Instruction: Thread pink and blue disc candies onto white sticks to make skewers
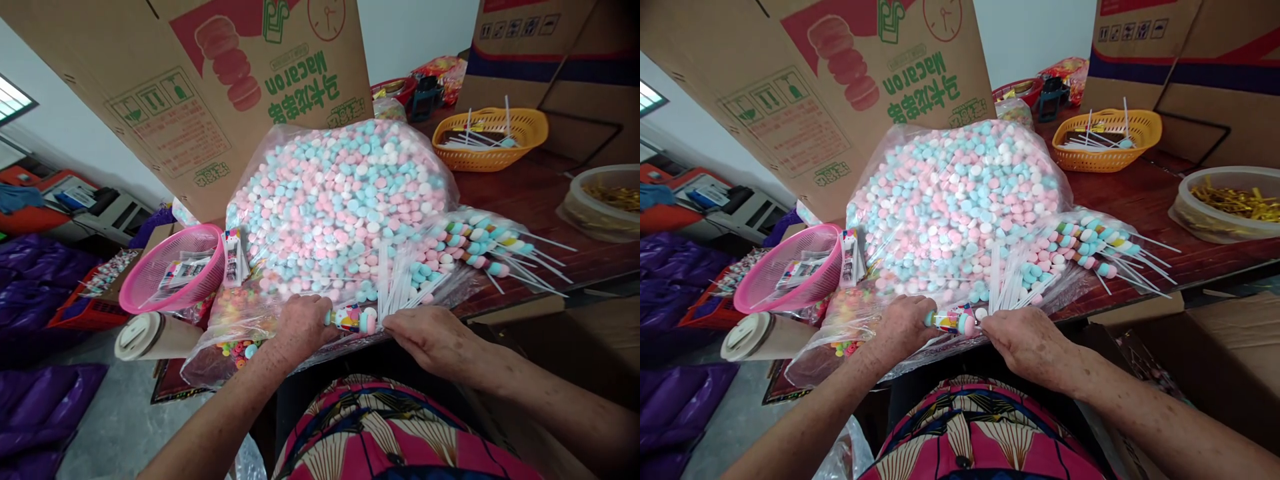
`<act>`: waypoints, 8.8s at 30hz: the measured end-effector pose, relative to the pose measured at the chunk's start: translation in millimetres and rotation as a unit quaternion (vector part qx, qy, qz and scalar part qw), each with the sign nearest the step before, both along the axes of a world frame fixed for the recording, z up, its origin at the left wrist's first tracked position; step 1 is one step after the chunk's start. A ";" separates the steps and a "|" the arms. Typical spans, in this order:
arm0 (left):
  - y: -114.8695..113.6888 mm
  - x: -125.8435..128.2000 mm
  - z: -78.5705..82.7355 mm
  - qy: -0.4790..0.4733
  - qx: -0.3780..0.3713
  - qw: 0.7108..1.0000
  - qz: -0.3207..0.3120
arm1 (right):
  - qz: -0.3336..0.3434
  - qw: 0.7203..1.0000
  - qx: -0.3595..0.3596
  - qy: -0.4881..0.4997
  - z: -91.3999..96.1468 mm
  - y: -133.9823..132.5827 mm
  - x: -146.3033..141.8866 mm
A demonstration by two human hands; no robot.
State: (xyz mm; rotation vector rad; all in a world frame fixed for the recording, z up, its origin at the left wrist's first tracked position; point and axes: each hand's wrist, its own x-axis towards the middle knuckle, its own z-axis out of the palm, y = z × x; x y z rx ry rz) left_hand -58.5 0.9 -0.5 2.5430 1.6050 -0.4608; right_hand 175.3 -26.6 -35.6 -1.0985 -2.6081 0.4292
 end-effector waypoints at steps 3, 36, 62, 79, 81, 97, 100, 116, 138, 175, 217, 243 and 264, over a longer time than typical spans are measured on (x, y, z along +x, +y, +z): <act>-2.0 1.3 -3.6 -0.055 -0.052 0.997 0.006 | 0.014 0.994 0.100 0.030 -4.7 0.1 -1.1; 5.3 6.4 5.9 -0.082 -0.125 0.988 -0.033 | 0.027 0.998 0.000 0.050 -12.6 -1.2 -4.6; -4.6 30.2 -25.5 -0.068 -0.050 0.988 -0.132 | 0.043 0.995 0.046 -0.077 -2.4 -5.2 -33.7; -9.5 6.0 -6.8 -0.188 -0.176 0.965 -0.045 | 0.053 0.993 -0.065 -0.082 17.6 14.0 -29.4; -5.6 6.0 -9.6 -0.237 -0.235 0.942 -0.037 | 0.070 0.991 -0.068 -0.089 18.1 15.6 -33.3; -1.1 -13.4 -5.5 -0.452 -0.374 0.808 0.044 | 0.051 0.966 -0.240 0.077 15.6 42.7 -1.7; 2.7 -24.1 -4.1 -0.443 -0.485 0.751 0.066 | 0.065 0.964 -0.240 0.094 17.6 44.8 1.6; -13.7 -5.3 4.5 -0.180 -0.178 0.967 0.026 | 0.051 0.966 -0.237 0.093 23.1 38.9 8.0; -19.7 6.1 -3.5 -0.326 -0.071 0.943 -0.001 | 0.037 0.979 -0.183 0.081 30.0 35.9 10.8; -31.1 5.9 -6.9 -0.248 -0.088 0.962 0.068 | 0.041 0.996 0.074 -0.015 23.7 11.2 -27.6; -30.0 18.1 -29.0 -0.177 0.005 0.961 0.214 | -0.174 0.797 -0.276 0.508 -15.5 -5.1 -70.4; -32.2 10.0 -31.2 -0.258 -0.013 0.936 0.238 | -0.119 0.952 0.003 0.284 -27.0 -8.9 -64.1; -29.4 8.6 -26.1 -0.156 -0.023 0.977 0.142 | -0.015 0.948 -0.115 0.295 -20.3 -1.5 -60.0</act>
